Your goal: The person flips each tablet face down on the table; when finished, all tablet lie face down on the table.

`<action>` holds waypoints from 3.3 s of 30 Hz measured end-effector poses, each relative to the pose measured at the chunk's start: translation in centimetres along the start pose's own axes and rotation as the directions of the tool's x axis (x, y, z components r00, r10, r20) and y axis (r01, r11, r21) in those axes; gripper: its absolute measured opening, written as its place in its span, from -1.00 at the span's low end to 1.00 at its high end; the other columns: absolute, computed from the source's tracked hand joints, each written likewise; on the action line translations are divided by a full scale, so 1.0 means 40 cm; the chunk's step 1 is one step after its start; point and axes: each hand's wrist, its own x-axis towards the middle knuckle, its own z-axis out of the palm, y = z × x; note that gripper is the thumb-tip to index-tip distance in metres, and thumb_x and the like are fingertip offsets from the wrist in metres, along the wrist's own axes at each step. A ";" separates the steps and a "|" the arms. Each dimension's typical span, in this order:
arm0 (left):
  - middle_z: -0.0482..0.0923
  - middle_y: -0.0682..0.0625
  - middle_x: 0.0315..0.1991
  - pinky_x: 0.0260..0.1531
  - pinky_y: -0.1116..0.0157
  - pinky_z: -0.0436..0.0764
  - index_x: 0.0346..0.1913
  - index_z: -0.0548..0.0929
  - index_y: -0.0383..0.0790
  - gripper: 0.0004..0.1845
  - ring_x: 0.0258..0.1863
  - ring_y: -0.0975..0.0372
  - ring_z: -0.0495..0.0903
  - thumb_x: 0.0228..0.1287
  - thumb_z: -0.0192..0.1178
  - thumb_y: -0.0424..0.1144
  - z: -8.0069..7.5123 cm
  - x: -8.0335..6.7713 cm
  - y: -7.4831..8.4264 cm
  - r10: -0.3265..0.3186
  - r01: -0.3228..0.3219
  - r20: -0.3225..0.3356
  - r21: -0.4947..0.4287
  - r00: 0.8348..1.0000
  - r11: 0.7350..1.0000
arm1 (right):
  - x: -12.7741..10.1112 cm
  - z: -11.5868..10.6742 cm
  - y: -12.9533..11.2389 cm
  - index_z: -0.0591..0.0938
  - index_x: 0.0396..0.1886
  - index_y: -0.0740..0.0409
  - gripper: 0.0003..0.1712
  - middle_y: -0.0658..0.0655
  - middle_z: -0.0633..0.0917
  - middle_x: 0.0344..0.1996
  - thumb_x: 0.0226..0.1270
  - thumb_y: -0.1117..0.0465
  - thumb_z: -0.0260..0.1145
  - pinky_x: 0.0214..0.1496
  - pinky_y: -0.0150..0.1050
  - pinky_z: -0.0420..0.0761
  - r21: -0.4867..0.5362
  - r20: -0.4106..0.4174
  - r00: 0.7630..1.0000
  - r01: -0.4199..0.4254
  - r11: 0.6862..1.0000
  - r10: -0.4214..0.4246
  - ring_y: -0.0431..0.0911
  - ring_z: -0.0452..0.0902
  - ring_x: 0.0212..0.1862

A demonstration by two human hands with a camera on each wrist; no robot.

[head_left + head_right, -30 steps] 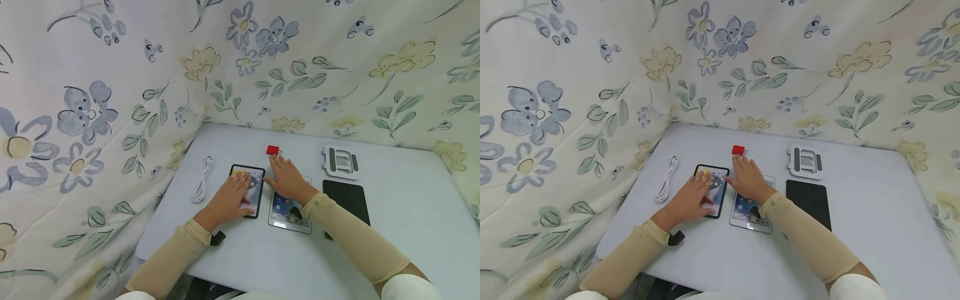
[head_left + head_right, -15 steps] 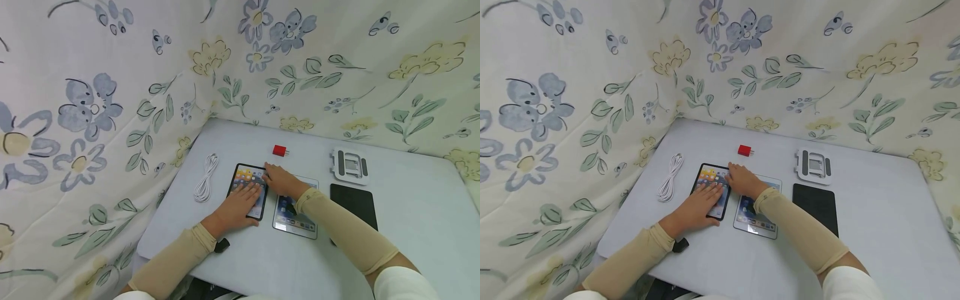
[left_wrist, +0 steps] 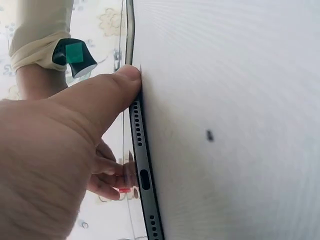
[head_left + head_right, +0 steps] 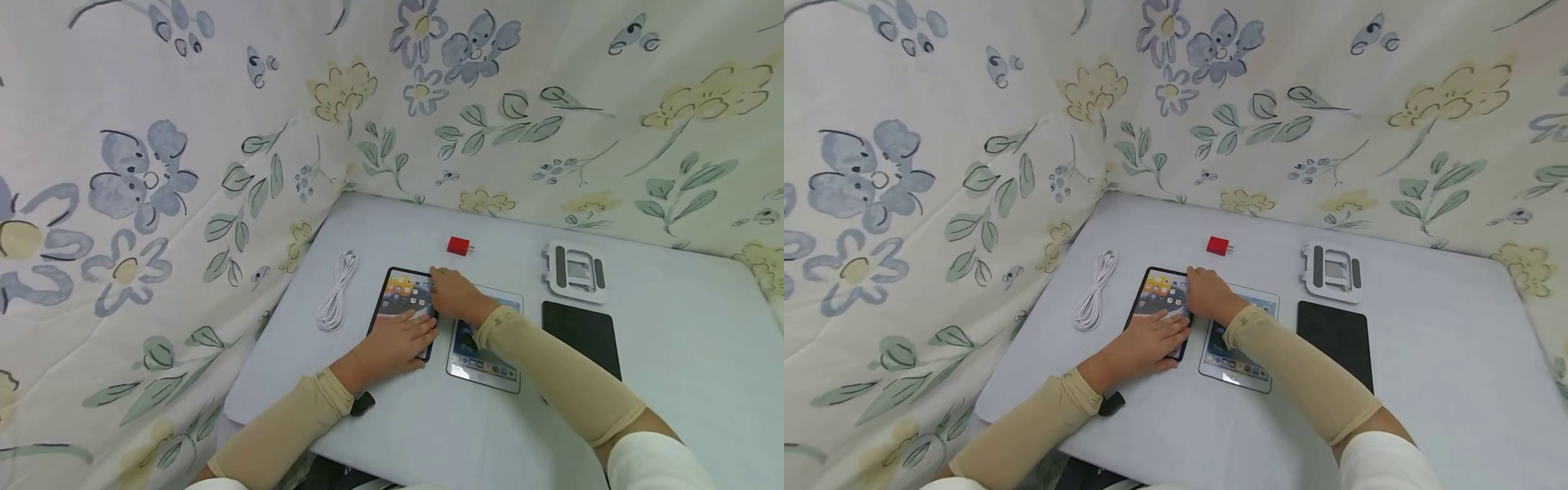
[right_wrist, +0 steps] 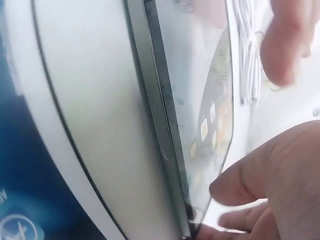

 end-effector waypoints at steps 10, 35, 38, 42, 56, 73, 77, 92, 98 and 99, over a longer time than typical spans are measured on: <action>0.53 -0.06 0.22 0.01 0.24 0.56 0.30 0.52 -0.20 -0.30 0.09 0.17 0.58 0.26 0.21 0.21 -0.025 -0.028 0.009 -0.078 0.074 -0.144 -0.029 0.986 0.997 | -0.037 -0.051 -0.005 0.19 0.46 0.34 -0.28 0.32 0.35 0.36 0.46 0.01 -0.03 0.44 0.21 -0.18 -0.002 -0.113 0.993 0.019 1.000 -0.019 0.15 0.16 0.42; 0.19 -0.20 0.44 0.29 0.22 0.30 0.50 0.09 -0.36 -0.40 0.40 0.12 0.23 0.56 -0.08 -0.16 -0.082 -0.116 0.015 -0.399 0.270 -0.124 -0.556 0.909 0.786 | -0.056 -0.110 -0.034 -0.20 0.57 -0.33 -0.03 0.03 0.15 0.48 0.35 -0.38 0.07 0.31 0.18 0.29 0.607 -0.122 0.989 0.138 0.783 -0.079 0.03 0.15 0.43; 0.26 -0.22 0.40 0.29 0.19 0.31 0.48 0.13 -0.39 -0.40 0.37 0.08 0.27 0.53 -0.01 -0.20 -0.069 -0.135 -0.005 -0.427 0.296 -0.116 -0.559 0.897 0.775 | -0.040 -0.079 -0.012 -0.21 0.58 -0.18 0.11 0.07 0.10 0.51 0.28 -0.32 0.22 0.38 0.15 0.17 0.527 -0.037 0.996 0.093 0.845 -0.087 0.02 0.04 0.48; 0.36 -0.25 0.31 0.26 0.16 0.36 0.44 0.19 -0.45 -0.40 0.30 0.03 0.36 0.47 0.08 -0.25 -0.050 -0.151 -0.018 -0.435 0.316 -0.089 -0.559 0.896 0.766 | -0.021 -0.039 0.016 -0.08 0.58 0.07 0.28 0.14 0.12 0.50 0.08 -0.29 0.43 0.40 0.08 0.17 0.348 0.021 0.995 0.083 0.934 -0.096 0.05 0.00 0.49; 0.48 -0.31 0.12 0.10 0.14 0.49 0.29 0.39 -0.54 -0.51 0.09 -0.06 0.49 0.42 0.14 -0.32 0.007 -0.156 -0.009 -0.474 0.452 0.043 -0.388 0.879 0.803 | -0.011 0.006 0.002 0.21 0.51 0.17 0.31 0.22 0.26 0.43 -0.11 -0.52 0.37 0.36 0.09 0.25 -0.025 -0.046 0.999 0.007 1.000 -0.008 0.17 0.14 0.41; 0.35 -0.18 0.35 0.34 0.04 0.20 0.38 0.37 -0.35 -0.38 0.37 -0.02 0.28 0.44 0.10 0.00 -0.124 -0.070 -0.084 -0.383 0.370 -0.046 -0.174 0.923 0.913 | -0.122 -0.009 0.138 -0.01 0.55 0.26 -0.04 0.24 0.02 0.52 0.45 -0.27 0.02 0.46 0.13 -0.12 -0.071 -0.117 0.993 0.024 0.997 -0.032 0.15 -0.17 0.52; 0.26 -0.20 0.40 0.37 0.06 0.14 0.42 0.29 -0.38 -0.29 0.42 -0.02 0.18 0.42 0.12 0.04 -0.138 -0.042 -0.076 -0.357 0.352 0.002 -0.176 0.934 0.919 | -0.159 -0.011 0.206 -0.01 0.54 0.28 -0.15 0.28 0.04 0.51 0.52 -0.14 -0.02 0.44 0.20 -0.14 -0.052 -0.102 0.995 -0.013 0.999 0.008 0.20 -0.15 0.50; -0.02 -0.09 0.53 0.42 0.10 -0.02 0.52 0.09 -0.25 -0.12 0.51 0.06 -0.11 0.38 -0.01 0.28 -0.108 0.164 0.073 -0.136 0.161 0.168 -0.149 0.976 0.976 | -0.287 -0.015 0.343 0.08 0.52 0.28 -0.24 0.27 0.13 0.48 0.55 -0.09 -0.07 0.45 0.10 0.03 0.115 -0.110 0.988 -0.092 0.989 0.105 0.18 0.00 0.48; 0.00 -0.06 0.52 0.43 0.12 -0.06 0.53 0.10 -0.22 -0.13 0.50 0.08 -0.08 0.37 -0.03 0.29 -0.075 0.211 0.148 -0.002 0.042 0.206 -0.190 0.979 0.981 | -0.286 -0.005 0.338 0.14 0.50 0.30 -0.33 0.27 0.20 0.46 0.58 -0.01 -0.12 0.44 0.07 0.05 0.133 -0.107 0.990 -0.080 0.988 0.095 0.15 0.05 0.47; 0.01 -0.06 0.52 0.43 0.12 -0.06 0.53 0.10 -0.21 -0.13 0.50 0.08 -0.08 0.38 -0.05 0.30 -0.068 0.221 0.162 0.023 0.015 0.210 -0.180 0.977 0.983 | -0.287 -0.002 0.338 0.14 0.50 0.31 -0.33 0.28 0.20 0.45 0.59 0.01 -0.13 0.44 0.07 0.06 0.132 -0.106 0.990 -0.077 0.988 0.092 0.15 0.06 0.46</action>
